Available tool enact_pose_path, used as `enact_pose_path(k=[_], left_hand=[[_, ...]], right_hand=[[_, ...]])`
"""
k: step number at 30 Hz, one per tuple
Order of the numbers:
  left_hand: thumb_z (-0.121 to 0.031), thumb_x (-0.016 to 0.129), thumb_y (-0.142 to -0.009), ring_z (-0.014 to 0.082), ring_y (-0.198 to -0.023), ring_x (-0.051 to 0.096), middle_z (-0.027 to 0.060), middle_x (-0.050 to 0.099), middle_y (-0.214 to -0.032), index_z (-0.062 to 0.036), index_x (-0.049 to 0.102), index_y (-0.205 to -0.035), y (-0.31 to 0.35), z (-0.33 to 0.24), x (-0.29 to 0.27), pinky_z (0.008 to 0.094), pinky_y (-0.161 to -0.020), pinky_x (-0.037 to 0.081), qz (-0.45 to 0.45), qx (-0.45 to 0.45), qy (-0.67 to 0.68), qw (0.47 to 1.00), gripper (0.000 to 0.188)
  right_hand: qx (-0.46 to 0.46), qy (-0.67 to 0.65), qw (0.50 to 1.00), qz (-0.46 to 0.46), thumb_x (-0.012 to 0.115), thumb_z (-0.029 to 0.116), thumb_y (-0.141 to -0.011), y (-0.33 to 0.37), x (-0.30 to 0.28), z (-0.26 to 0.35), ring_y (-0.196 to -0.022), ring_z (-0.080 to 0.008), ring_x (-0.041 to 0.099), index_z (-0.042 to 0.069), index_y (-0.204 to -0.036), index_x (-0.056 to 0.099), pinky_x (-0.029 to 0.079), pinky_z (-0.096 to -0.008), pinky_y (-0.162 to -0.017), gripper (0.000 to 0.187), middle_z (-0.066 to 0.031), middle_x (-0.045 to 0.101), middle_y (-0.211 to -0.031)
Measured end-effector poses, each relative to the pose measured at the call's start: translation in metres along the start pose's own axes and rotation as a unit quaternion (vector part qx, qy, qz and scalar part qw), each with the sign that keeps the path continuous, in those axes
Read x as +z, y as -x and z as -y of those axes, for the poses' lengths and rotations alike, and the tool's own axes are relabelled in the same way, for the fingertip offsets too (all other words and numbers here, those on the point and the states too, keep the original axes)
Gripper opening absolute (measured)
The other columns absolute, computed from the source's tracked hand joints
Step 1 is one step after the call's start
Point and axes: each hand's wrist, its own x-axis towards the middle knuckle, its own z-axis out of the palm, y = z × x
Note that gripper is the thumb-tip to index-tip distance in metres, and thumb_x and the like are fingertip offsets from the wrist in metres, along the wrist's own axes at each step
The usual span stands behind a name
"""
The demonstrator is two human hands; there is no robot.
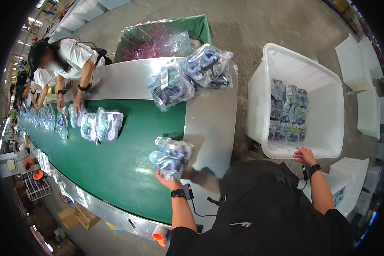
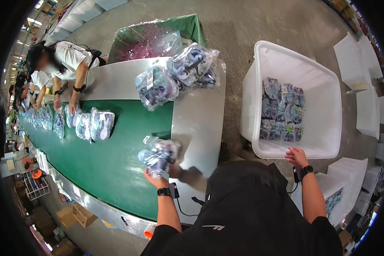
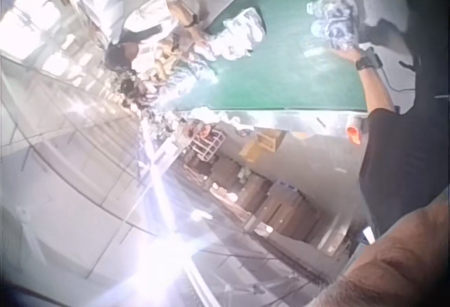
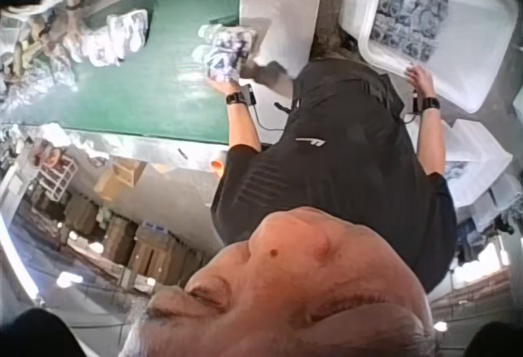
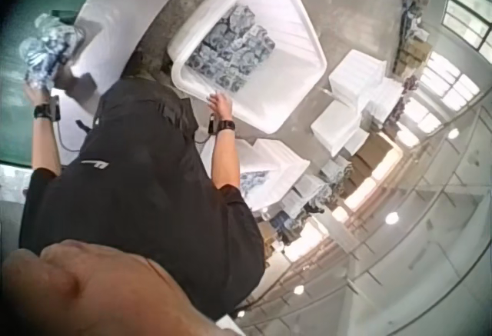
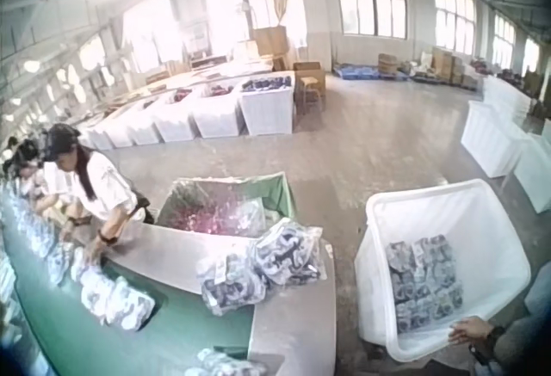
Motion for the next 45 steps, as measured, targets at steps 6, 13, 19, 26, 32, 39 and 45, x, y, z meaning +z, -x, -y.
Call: enact_pose_path(k=[6,13,19,26,32,39,45], left_hand=[[-0.047,0.054,-0.099,0.0316,-0.123,0.054,0.014,0.052,-0.139,-0.0077,0.035,-0.147,0.001,-0.005,-0.012,0.0502,-0.099,0.05,0.139,-0.148,0.174,0.964,0.066],[-0.035,0.063,-0.091,0.0351,-0.118,0.058,0.0172,0.052,-0.138,-0.0072,0.033,-0.149,0.01,-0.067,0.033,0.0542,-0.092,0.053,0.25,-0.276,0.096,0.923,0.07],[-0.036,0.058,-0.093,0.0313,-0.112,0.063,0.0132,0.062,-0.129,-0.0041,0.051,-0.136,0.077,-0.086,0.091,0.0484,-0.095,0.052,0.364,-0.368,0.115,0.848,0.054],[-0.03,0.067,-0.085,0.0279,-0.125,0.055,0.0176,0.053,-0.138,0.0022,0.037,-0.147,0.18,-0.125,0.211,0.0405,-0.103,0.047,0.607,-0.337,-0.047,0.718,0.076],[-0.023,0.065,-0.086,0.026,-0.136,0.044,0.0169,0.043,-0.15,0.0034,0.028,-0.153,0.291,-0.132,0.323,0.0356,-0.114,0.032,0.74,-0.301,-0.137,0.586,0.081],[-0.023,0.054,-0.1,0.0222,-0.113,0.06,0.0161,0.059,-0.131,-0.0024,0.035,-0.151,0.361,-0.039,0.365,0.0346,-0.094,0.05,0.631,-0.218,-0.169,0.725,0.058],[-0.022,0.059,-0.099,0.0182,-0.092,0.064,0.0108,0.065,-0.112,-0.0014,0.049,-0.139,0.355,0.024,0.298,0.0308,-0.071,0.054,0.541,-0.158,-0.358,0.745,0.046]], right_hand=[[-0.008,0.017,0.999,0.038,0.066,0.035,-0.095,-0.022,0.007,0.029,-0.081,-0.0173,0.068,0.009,-0.118,0.057,0.058,-0.0329,-0.067,0.035,-0.0047,0.065,-0.094],[-0.065,-0.003,0.996,0.063,0.062,0.032,-0.098,-0.002,0.026,0.042,-0.083,-0.0168,0.067,0.008,-0.123,0.058,0.057,-0.0307,-0.071,0.035,-0.0043,0.065,-0.095],[-0.115,0.007,0.99,0.077,0.062,0.033,-0.098,0.02,0.04,0.053,-0.084,-0.0156,0.067,0.007,-0.124,0.06,0.056,-0.0282,-0.07,0.037,-0.0062,0.067,-0.097],[-0.121,0.004,0.967,0.223,0.057,0.037,-0.099,0.041,0.061,0.107,-0.092,-0.0165,0.069,0.008,-0.122,0.063,0.056,-0.0299,-0.077,0.037,-0.0089,0.069,-0.106],[-0.154,0.168,0.902,0.367,0.058,0.049,-0.097,0.0,0.047,0.107,-0.099,-0.0151,0.061,0.001,-0.128,0.061,0.051,-0.0325,-0.085,0.057,-0.0088,0.067,-0.112],[-0.215,0.035,0.932,0.289,0.077,0.039,-0.085,-0.051,-0.075,0.061,-0.102,-0.015,0.062,-0.002,-0.125,0.061,0.048,-0.0318,-0.091,0.06,-0.0072,0.067,-0.116],[-0.191,-0.091,0.974,0.079,0.084,0.019,-0.078,-0.129,-0.159,-0.005,-0.096,-0.0183,0.066,0.0,-0.125,0.054,0.054,-0.0355,-0.083,0.058,-0.0088,0.067,-0.113]])
